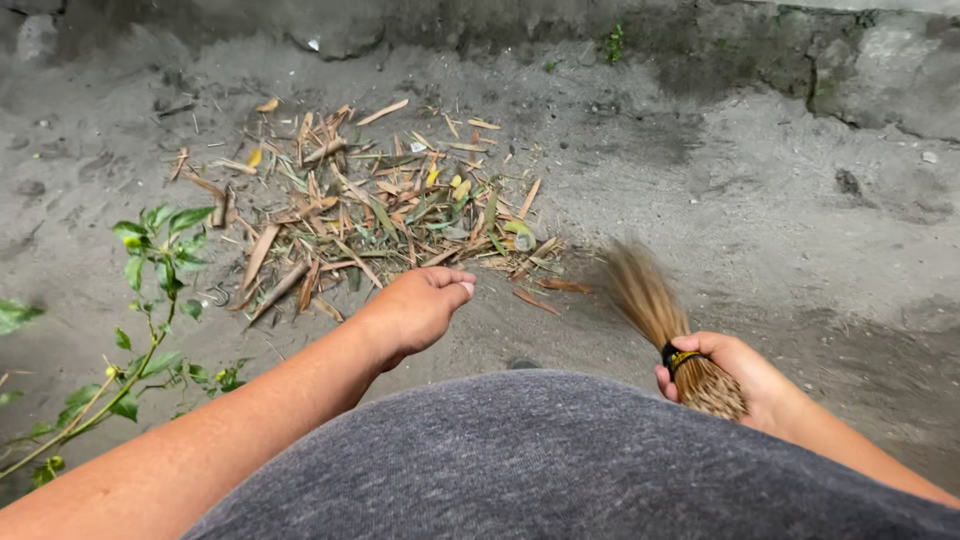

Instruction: The person sweeps debris into a pile on the ground using a handheld broom made of sticks.

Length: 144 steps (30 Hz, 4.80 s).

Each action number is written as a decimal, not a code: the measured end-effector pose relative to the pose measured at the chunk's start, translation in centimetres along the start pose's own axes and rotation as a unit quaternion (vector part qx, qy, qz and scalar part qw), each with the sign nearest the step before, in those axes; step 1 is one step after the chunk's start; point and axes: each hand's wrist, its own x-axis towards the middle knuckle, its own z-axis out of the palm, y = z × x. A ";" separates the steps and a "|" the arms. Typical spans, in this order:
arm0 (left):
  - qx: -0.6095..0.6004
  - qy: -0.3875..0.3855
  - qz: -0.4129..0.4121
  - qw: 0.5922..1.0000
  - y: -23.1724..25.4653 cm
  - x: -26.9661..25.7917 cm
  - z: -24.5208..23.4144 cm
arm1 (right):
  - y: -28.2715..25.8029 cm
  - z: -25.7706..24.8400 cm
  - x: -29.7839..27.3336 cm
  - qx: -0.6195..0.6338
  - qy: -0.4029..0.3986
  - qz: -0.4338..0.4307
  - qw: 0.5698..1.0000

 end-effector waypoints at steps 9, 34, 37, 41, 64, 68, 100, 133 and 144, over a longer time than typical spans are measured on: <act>0.047 -0.034 0.002 0.998 2.2 3.0 1.0 | -1.9 13.7 11.5 0.115 -0.164 0.092 0.975; 0.085 -0.098 0.014 0.991 1.1 14.9 -21.9 | -5.0 29.6 18.4 0.031 0.044 0.071 0.996; 0.111 -0.108 0.003 0.988 0.5 15.8 -23.5 | -3.7 35.8 16.8 0.006 -0.064 0.085 0.994; 0.091 -0.148 0.033 0.984 0.9 18.0 -24.4 | -4.1 36.2 9.9 -0.046 -0.143 0.046 0.988; 0.201 -0.210 0.173 0.941 7.6 23.0 -26.8 | -5.7 38.6 9.9 0.057 0.000 -0.018 0.998; 0.232 -0.189 0.160 0.941 7.6 23.3 -28.5 | -6.6 38.8 10.7 0.041 -0.033 -0.009 0.999; 0.230 -0.292 0.103 0.923 19.9 32.8 -9.8 | -17.1 20.4 11.4 0.189 -0.086 -0.017 0.978; -0.049 -0.449 -0.286 0.845 28.4 44.7 -10.4 | -33.0 31.0 12.0 -0.089 0.163 -0.119 0.975; 0.191 -0.182 -0.344 0.901 15.0 58.7 -21.6 | -26.6 29.0 11.9 0.162 0.206 -0.034 0.965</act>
